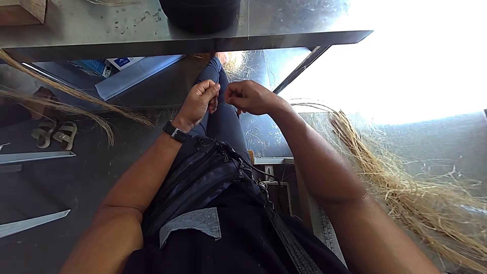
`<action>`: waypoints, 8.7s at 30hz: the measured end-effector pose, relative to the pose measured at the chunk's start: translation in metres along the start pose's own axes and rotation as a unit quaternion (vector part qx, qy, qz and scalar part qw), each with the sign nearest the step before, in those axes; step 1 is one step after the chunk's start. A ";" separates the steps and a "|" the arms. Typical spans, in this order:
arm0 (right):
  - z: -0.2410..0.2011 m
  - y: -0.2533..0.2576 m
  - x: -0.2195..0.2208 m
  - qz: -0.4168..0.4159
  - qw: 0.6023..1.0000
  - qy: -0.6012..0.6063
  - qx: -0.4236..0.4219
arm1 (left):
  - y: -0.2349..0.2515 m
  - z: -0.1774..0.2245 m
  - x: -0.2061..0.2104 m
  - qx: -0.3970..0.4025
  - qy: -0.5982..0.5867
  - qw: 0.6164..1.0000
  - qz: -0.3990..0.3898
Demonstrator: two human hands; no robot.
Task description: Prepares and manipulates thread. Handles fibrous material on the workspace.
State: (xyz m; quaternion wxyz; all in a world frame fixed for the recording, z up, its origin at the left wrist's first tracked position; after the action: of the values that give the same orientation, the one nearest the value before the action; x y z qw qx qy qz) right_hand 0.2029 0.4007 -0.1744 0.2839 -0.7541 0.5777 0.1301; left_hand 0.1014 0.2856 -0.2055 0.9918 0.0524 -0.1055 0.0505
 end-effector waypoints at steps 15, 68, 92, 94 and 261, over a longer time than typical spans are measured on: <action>0.020 -0.008 -0.019 0.116 0.991 -0.004 0.059 | -0.010 0.054 0.009 0.061 0.266 0.962 0.006; 0.104 -0.085 -0.073 0.404 0.845 0.185 0.298 | -0.467 -0.066 -0.267 -0.371 0.171 0.716 0.567; 0.002 -0.002 0.006 -0.007 0.987 0.161 -0.028 | -0.014 0.029 -0.022 -0.033 0.444 0.892 -0.080; 0.002 -0.002 0.005 -0.006 0.986 0.161 -0.041 | -0.002 0.023 -0.007 -0.033 0.445 0.888 -0.110; 0.015 0.000 -0.009 0.082 0.988 0.127 -0.009 | -0.015 0.004 0.004 -0.006 0.298 0.954 -0.002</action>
State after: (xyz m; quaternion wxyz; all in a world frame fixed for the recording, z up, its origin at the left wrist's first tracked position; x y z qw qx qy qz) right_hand 0.2024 0.4170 -0.1816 0.1893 -0.7173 0.6678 0.0613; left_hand 0.1059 0.2707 -0.2023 0.9785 0.0292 0.1949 0.0612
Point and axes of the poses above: each hand's wrist, its own y-axis towards the middle knuckle, its own x-axis out of the palm, z = x × y, the point moved 6 cm from there along y, towards the middle knuckle, and after that the axes turned 15 degrees about -z, right-handed, at the moved point
